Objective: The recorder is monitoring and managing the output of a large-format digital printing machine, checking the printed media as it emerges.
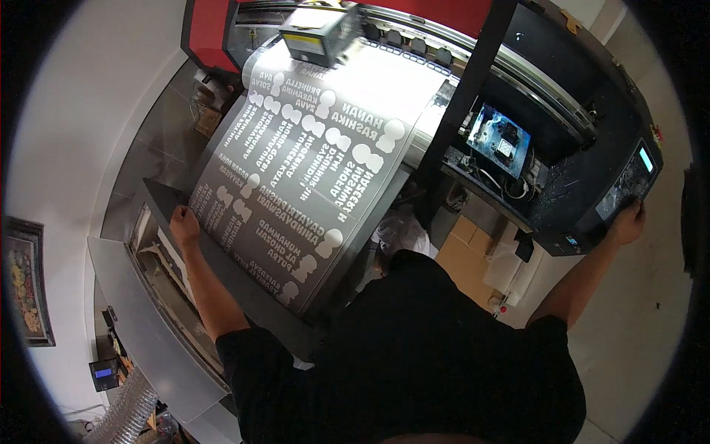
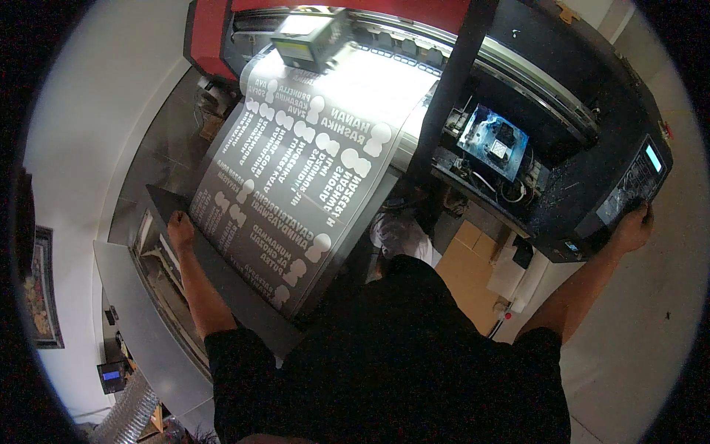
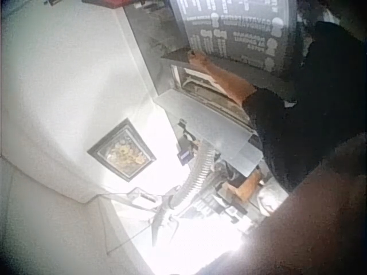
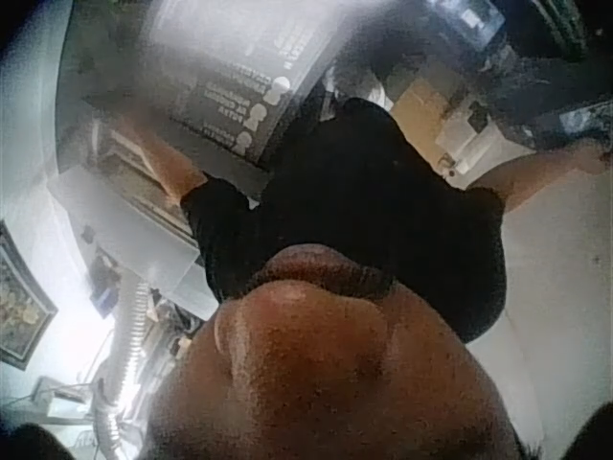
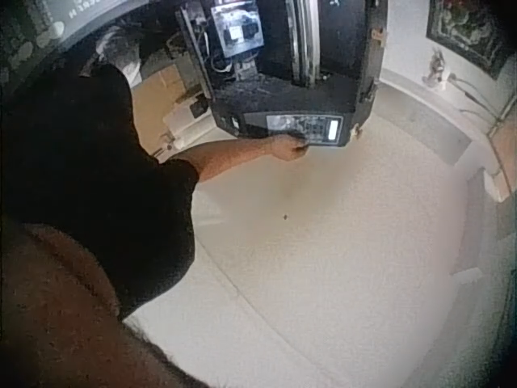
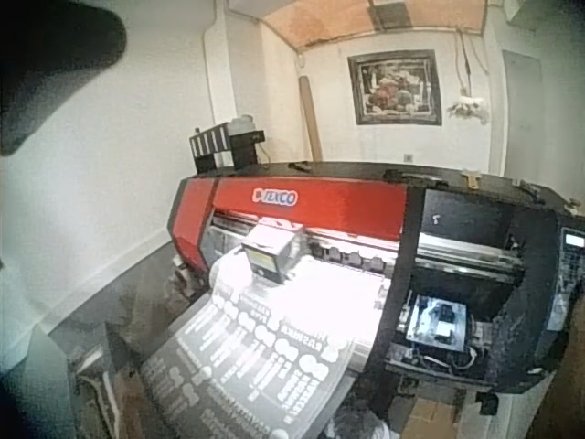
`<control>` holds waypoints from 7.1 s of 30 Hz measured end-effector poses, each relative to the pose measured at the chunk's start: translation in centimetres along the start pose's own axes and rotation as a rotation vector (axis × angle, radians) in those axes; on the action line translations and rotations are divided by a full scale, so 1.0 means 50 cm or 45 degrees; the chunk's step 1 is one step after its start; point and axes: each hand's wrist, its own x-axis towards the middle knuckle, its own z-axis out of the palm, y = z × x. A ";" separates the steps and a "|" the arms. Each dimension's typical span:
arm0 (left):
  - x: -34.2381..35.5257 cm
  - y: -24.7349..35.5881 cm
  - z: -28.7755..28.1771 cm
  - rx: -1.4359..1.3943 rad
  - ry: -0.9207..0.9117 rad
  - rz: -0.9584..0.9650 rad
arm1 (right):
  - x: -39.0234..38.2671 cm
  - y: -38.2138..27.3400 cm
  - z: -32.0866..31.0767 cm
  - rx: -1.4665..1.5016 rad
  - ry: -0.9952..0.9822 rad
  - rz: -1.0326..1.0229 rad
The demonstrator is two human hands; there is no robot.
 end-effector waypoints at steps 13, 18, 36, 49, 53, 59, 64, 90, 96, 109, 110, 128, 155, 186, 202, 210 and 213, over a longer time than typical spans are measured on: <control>-0.003 0.021 -0.005 0.001 -0.030 -0.031 | -0.005 -0.005 0.000 0.054 0.041 0.002; -0.007 0.017 -0.007 0.029 -0.006 -0.038 | 0.008 0.016 0.008 -0.004 0.036 -0.035; 0.059 -0.136 0.034 0.180 -0.084 0.062 | 0.007 0.014 0.023 0.180 0.213 -0.145; 0.052 -0.091 0.058 0.114 -0.049 0.103 | 0.031 0.024 0.017 0.262 0.175 -0.004; 0.068 -0.113 0.065 0.085 -0.050 0.108 | 0.009 -0.021 -0.010 0.232 0.129 0.093; 0.029 -0.131 0.031 0.018 -0.030 0.144 | 0.021 0.037 0.040 0.030 0.228 -0.197; -0.029 0.056 -0.013 0.037 -0.071 0.061 | 0.034 0.048 0.011 0.028 0.118 -0.147; -0.021 0.058 -0.020 0.094 -0.050 -0.128 | 0.020 0.022 0.011 0.046 0.031 -0.089; -0.010 0.044 -0.011 0.082 -0.049 -0.128 | 0.025 0.026 0.016 0.052 0.042 -0.148; -0.006 0.025 -0.002 0.022 -0.016 -0.041 | 0.027 0.037 0.020 0.120 0.017 -0.163; -0.005 0.023 -0.001 0.023 -0.017 -0.040 | 0.025 0.034 0.021 0.139 0.016 -0.124; -0.016 0.053 -0.010 0.030 -0.013 -0.023 | 0.027 0.031 0.017 0.027 0.032 -0.118; -0.011 0.047 -0.008 0.001 -0.065 -0.052 | 0.026 0.031 0.023 0.094 0.064 -0.103; 0.040 -0.042 0.037 0.170 -0.125 -0.009 | 0.037 0.016 0.028 0.168 0.142 0.047; 0.030 -0.045 0.035 -0.066 -0.003 0.303 | 0.038 0.019 0.032 0.220 0.148 0.031; 0.035 -0.044 0.034 0.027 -0.054 0.119 | 0.061 0.008 0.039 0.124 -0.094 0.182; 0.031 -0.030 0.027 -0.042 -0.111 0.104 | 0.060 -0.007 0.027 0.092 -0.203 0.273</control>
